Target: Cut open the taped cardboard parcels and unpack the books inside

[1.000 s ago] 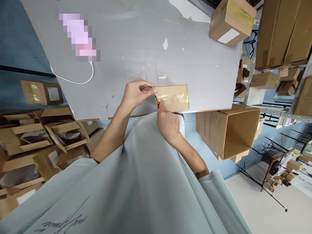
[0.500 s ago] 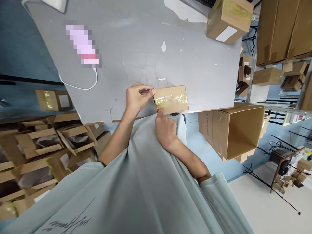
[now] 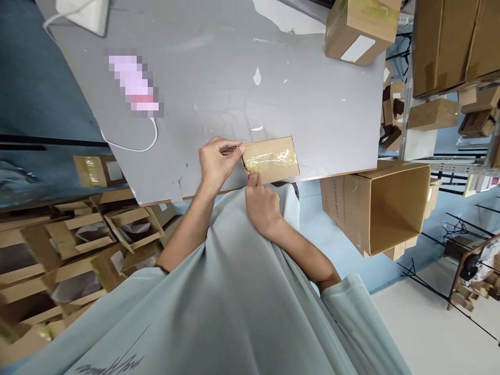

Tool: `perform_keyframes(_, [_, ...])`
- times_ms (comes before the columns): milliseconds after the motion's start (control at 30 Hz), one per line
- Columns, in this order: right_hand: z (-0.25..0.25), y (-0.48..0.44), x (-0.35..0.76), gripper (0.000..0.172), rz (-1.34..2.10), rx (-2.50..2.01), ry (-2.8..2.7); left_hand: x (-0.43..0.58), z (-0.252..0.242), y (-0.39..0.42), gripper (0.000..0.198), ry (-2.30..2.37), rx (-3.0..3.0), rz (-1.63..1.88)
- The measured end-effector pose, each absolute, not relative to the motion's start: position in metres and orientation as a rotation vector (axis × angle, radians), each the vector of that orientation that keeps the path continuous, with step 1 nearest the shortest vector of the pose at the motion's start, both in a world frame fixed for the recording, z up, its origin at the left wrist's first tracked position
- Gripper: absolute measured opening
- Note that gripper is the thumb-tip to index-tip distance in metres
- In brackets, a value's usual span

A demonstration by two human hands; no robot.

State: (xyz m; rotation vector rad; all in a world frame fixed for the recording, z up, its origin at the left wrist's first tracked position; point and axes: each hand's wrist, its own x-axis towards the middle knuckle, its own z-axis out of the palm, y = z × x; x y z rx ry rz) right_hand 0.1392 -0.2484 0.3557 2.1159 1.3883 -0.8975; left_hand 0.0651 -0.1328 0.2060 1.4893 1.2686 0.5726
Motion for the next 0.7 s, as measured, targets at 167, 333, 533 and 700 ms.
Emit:
perform_keyframes(167, [0.353, -0.244, 0.135, 0.066, -0.932, 2.132, 1.390, 0.065, 0.209, -0.134, 0.013, 1.283, 1.504, 0.575])
perform_keyframes(333, [0.360, -0.254, 0.133, 0.069, -0.967, 2.108, 1.393, 0.064, 0.211, -0.135, 0.014, 1.285, 1.525, 0.561])
perform_keyframes(533, [0.352, -0.267, 0.144, 0.069, -0.979, 2.103, 1.372, 0.067, 0.206, -0.131, 0.014, 1.269, 1.521, 0.569])
perform_keyframes(700, [0.352, -0.270, 0.147, 0.067, -0.988, 2.090, 1.369, 0.066, 0.202, -0.130, 0.013, 1.245, 1.498, 0.582])
